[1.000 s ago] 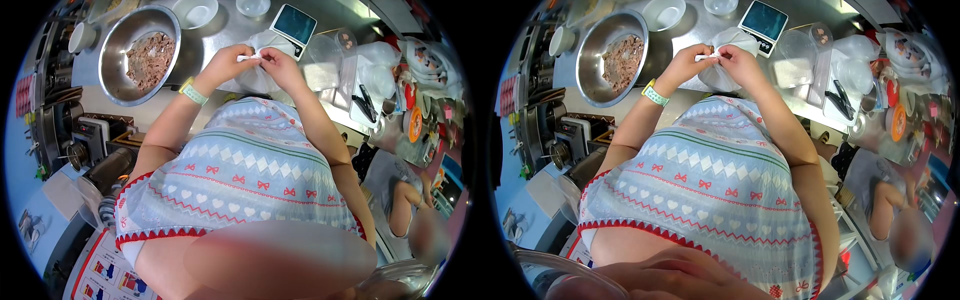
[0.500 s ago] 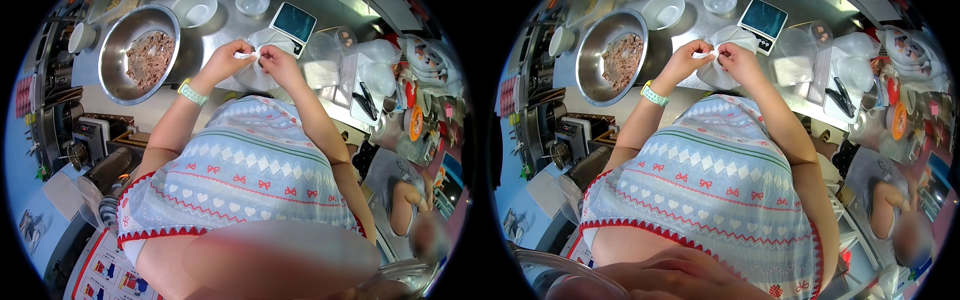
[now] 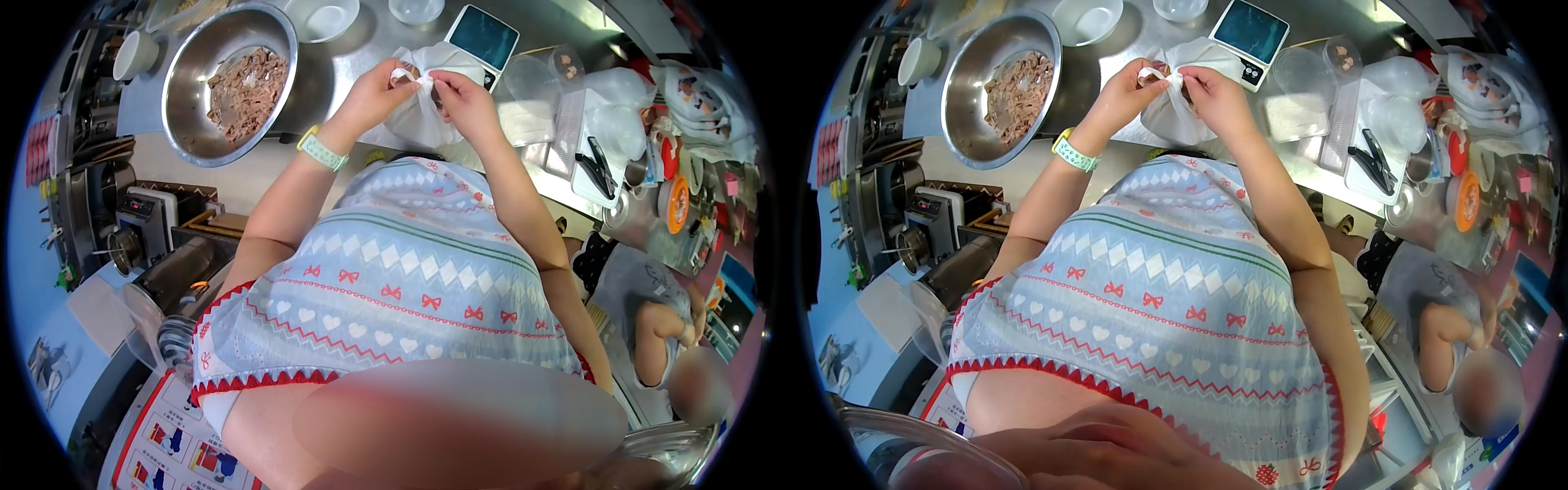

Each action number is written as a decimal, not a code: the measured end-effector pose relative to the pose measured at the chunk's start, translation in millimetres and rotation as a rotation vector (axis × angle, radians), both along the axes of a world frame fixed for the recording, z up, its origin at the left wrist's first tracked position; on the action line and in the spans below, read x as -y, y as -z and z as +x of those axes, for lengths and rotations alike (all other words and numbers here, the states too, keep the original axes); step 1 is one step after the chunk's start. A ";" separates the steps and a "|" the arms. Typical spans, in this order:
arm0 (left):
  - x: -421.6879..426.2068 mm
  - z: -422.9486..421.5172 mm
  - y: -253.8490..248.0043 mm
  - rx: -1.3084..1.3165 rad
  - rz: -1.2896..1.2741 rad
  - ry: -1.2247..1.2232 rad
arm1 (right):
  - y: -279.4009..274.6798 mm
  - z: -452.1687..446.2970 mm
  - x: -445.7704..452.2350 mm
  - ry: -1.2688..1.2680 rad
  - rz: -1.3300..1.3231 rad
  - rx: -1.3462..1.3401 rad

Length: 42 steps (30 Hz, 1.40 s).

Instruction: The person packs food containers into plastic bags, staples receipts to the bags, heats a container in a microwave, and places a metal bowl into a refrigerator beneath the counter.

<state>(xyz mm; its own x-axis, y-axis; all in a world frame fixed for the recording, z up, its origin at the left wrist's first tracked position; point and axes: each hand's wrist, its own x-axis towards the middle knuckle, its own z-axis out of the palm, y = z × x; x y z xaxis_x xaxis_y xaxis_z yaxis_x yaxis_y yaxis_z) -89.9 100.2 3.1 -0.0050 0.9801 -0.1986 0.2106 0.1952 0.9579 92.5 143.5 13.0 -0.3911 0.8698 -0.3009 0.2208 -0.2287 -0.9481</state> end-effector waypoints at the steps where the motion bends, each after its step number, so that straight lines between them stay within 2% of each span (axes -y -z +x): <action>1: 3.0 4.7 -0.7 -0.025 0.059 -0.024 | 0.9 2.0 0.0 -0.016 0.005 0.006; 2: 6.4 8.8 -1.3 -0.050 0.114 -0.048 | 1.4 4.1 1.8 -0.017 0.006 0.007; 4: 10.9 17.2 -3.3 -0.110 0.121 -0.058 | 1.8 7.9 4.6 -0.100 0.385 0.220; 5: 13.1 18.3 -3.8 -0.170 0.127 -0.067 | 0.5 10.4 2.9 -0.102 0.383 0.218; 7: 12.7 14.7 -3.4 -0.180 0.113 -0.032 | -14.9 13.7 -7.9 -0.134 1.040 0.383; 8: 12.4 12.1 -3.2 -0.188 0.097 0.006 | -24.8 13.0 -9.9 -0.224 1.062 0.445; 9: 12.9 9.7 -3.4 -0.196 0.081 0.047 | -19.6 14.0 -15.0 -0.227 1.064 0.443; 10: 14.5 7.2 -4.3 -0.196 0.081 0.043 | -11.0 15.2 -23.9 -0.345 1.141 0.463; 11: 14.7 3.8 -6.0 -0.198 0.135 0.065 | -3.2 16.9 -30.2 -0.465 1.221 0.480; 12: 13.5 0.2 -7.7 -0.201 0.190 0.088 | -3.0 17.1 -31.3 -0.468 1.228 0.477; 13: 12.3 -2.6 -8.7 -0.203 0.192 0.083 | -2.5 17.6 -30.7 -0.471 1.086 0.442; 14: 12.0 -5.1 -9.3 -0.281 0.317 0.056 | -1.9 18.5 -28.4 -0.476 0.941 0.407; 15: 11.8 -7.9 -12.3 -0.361 0.443 0.027 | 0.6 20.6 -26.0 -0.482 0.944 0.406; 16: 16.0 -13.0 -24.3 -0.477 0.285 0.000 | 5.0 23.6 -22.7 -0.344 0.753 0.387; 17: 17.5 -21.0 -20.9 -0.476 0.283 -0.005 | 9.7 26.0 -19.3 -0.206 0.558 0.367; 18: 15.5 -30.1 -17.2 -0.557 0.350 -0.078 | 14.6 26.8 -17.1 -0.209 0.560 0.366; 19: 15.1 -37.8 -14.0 -0.638 0.414 -0.152 | 19.2 27.5 -14.2 -0.027 0.491 0.160; 20: 16.5 -43.9 -10.5 -0.631 0.346 -0.181 | 23.5 28.8 -11.9 0.153 0.414 -0.046; 21: 17.8 -47.1 -8.0 -0.632 0.345 -0.186 | 20.3 26.6 -9.0 0.148 0.415 -0.048; 23: 23.0 -50.8 1.7 -0.691 0.514 -0.366 | 13.9 21.1 0.5 0.181 0.174 -0.347; 24: 23.9 -53.2 9.6 -0.819 0.620 -0.415 | 10.6 18.1 1.8 0.178 0.176 -0.348; 25: 28.2 -46.6 -4.4 -0.820 0.621 -0.418 | 7.4 14.9 2.3 0.195 0.200 -0.410; 27: 42.6 -31.4 -29.7 -0.210 0.168 -0.524 | 6.6 11.3 1.0 0.214 0.223 -0.472; 29: 46.4 -38.8 -14.8 -0.140 0.194 -0.525 | 10.1 8.1 -4.4 0.423 0.122 -0.511; 31: 52.7 -50.4 -13.9 -0.069 0.219 -0.524 | 6.6 7.0 -7.6 0.445 0.081 -0.482; 33: 58.5 -62.8 -18.4 0.171 0.050 -0.428 | 8.3 8.0 -13.0 0.459 0.045 -0.456; 35: 63.7 -61.8 -19.9 0.197 0.028 -0.404 | 18.3 10.9 -14.9 0.441 -0.024 -0.547; 36: 62.4 -56.4 -17.3 0.166 0.234 -0.320 | 17.7 8.6 -15.2 0.435 -0.024 -0.549; 37: 59.3 -48.5 -18.9 0.133 0.437 -0.231 | 16.6 7.2 -13.8 0.338 0.001 -0.532; 39: 55.3 -25.8 -17.7 0.106 0.456 -0.171 | 8.4 4.0 -3.4 0.242 0.022 -0.511; 41: 46.9 -5.5 -6.8 0.522 0.262 -0.127 | -10.9 -8.4 6.4 0.072 0.229 -0.376; 42: 43.5 -1.9 -1.7 0.524 0.268 -0.126 | -7.0 -10.2 7.4 -0.004 0.254 -0.365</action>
